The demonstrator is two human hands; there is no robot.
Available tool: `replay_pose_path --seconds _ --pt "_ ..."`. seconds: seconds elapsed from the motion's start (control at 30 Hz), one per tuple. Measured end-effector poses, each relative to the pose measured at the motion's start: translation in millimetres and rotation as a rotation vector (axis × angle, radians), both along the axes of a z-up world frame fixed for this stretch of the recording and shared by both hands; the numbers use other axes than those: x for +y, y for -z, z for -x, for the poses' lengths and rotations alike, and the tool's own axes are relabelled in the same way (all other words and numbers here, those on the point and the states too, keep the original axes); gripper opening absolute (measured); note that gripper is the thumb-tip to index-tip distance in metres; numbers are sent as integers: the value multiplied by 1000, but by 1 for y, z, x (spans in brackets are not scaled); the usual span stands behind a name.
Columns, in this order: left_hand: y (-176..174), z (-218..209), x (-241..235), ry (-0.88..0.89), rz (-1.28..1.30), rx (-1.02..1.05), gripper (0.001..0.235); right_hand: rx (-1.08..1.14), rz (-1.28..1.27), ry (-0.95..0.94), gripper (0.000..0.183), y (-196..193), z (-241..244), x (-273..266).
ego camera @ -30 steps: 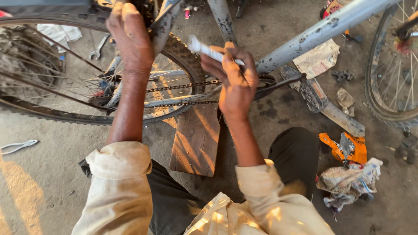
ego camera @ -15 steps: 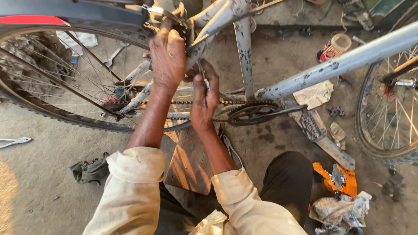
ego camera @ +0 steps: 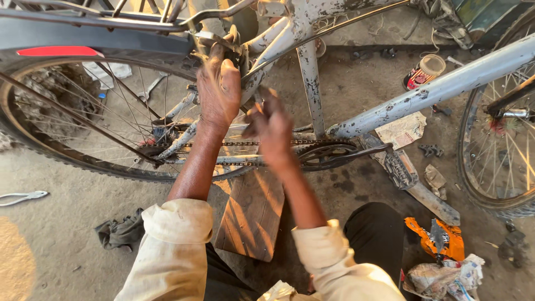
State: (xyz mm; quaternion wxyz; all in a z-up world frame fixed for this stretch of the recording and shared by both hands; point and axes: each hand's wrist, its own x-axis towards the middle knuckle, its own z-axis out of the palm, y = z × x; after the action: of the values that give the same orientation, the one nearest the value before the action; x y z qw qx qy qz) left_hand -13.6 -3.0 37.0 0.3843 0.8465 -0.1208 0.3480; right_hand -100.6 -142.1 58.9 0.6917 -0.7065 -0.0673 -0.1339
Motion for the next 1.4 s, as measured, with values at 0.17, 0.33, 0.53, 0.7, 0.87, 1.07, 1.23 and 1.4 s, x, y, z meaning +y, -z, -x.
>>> replay_pose_path --seconds 0.17,0.33,0.53,0.7,0.87,1.07,1.23,1.4 --pt "-10 8 0 15 -94 4 59 110 -360 -290 17 -38 -55 -67" --pt "-40 23 -4 113 -81 -119 50 78 -559 -69 24 -14 -29 -65" --pt "-51 25 -7 106 -46 -72 47 -278 -414 19 25 25 0 -8" --pt "-52 23 -4 131 -10 -58 45 -409 -249 141 25 58 -13 37" --pt "-44 26 -5 169 -17 -155 38 -284 -400 34 19 32 -5 27" --pt "-41 27 -3 86 -91 -171 46 100 -393 -239 19 -53 -35 -67" --pt "-38 19 0 162 -4 -97 49 46 -610 17 27 -11 2 -69" --pt "15 -11 13 35 -33 -9 42 13 -696 -83 30 34 17 -46"
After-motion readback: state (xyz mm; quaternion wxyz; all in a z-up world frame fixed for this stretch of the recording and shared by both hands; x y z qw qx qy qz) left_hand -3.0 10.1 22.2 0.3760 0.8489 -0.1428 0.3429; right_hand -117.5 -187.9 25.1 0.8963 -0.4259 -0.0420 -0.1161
